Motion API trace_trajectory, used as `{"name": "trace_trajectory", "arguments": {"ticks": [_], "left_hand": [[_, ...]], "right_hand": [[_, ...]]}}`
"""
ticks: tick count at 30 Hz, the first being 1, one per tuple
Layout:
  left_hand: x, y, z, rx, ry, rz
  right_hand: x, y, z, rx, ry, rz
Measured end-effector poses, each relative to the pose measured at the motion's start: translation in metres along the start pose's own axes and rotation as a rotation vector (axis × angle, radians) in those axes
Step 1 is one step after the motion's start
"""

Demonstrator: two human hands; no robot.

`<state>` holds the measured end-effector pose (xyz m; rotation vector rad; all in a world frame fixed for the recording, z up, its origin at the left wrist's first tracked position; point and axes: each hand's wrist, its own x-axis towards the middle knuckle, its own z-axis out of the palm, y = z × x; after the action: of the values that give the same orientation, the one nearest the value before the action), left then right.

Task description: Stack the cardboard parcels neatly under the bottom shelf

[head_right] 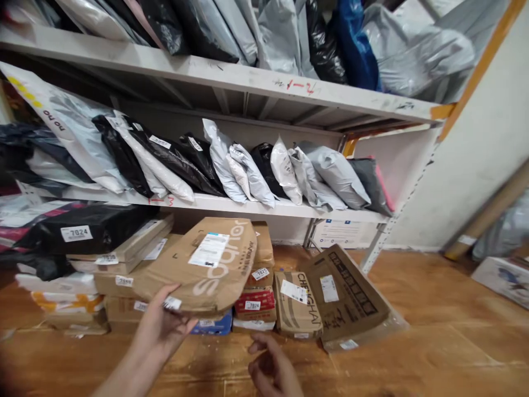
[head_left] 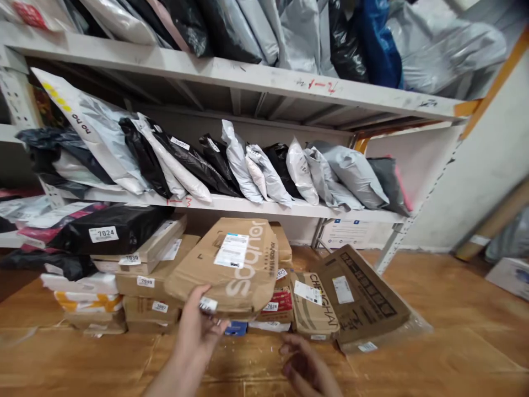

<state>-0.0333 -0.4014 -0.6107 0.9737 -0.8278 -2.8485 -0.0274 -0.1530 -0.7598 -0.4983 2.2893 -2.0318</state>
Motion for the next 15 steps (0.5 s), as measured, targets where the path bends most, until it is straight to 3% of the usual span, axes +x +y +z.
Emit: {"name": "trace_trajectory", "arguments": {"ticks": [4, 7, 9, 12, 15], "left_hand": [[0.008, -0.016, 0.048, 0.007, -0.139, -0.015], [0.02, -0.026, 0.083, 0.07, -0.245, -0.025], [0.03, -0.034, 0.094, 0.17, -0.306, -0.066], [0.044, -0.039, 0.082, 0.37, -0.364, -0.124], [0.059, -0.031, 0.046, 0.561, -0.309, -0.034]], "right_hand": [[0.015, -0.055, -0.004, 0.026, 0.22, -0.037], [0.05, -0.102, -0.003, 0.001, 0.307, 0.022], [0.081, -0.127, -0.002, -0.013, 0.37, 0.08], [0.123, -0.144, -0.002, 0.022, 0.456, 0.234], [0.147, -0.143, -0.005, 0.02, 0.547, 0.259]]}}
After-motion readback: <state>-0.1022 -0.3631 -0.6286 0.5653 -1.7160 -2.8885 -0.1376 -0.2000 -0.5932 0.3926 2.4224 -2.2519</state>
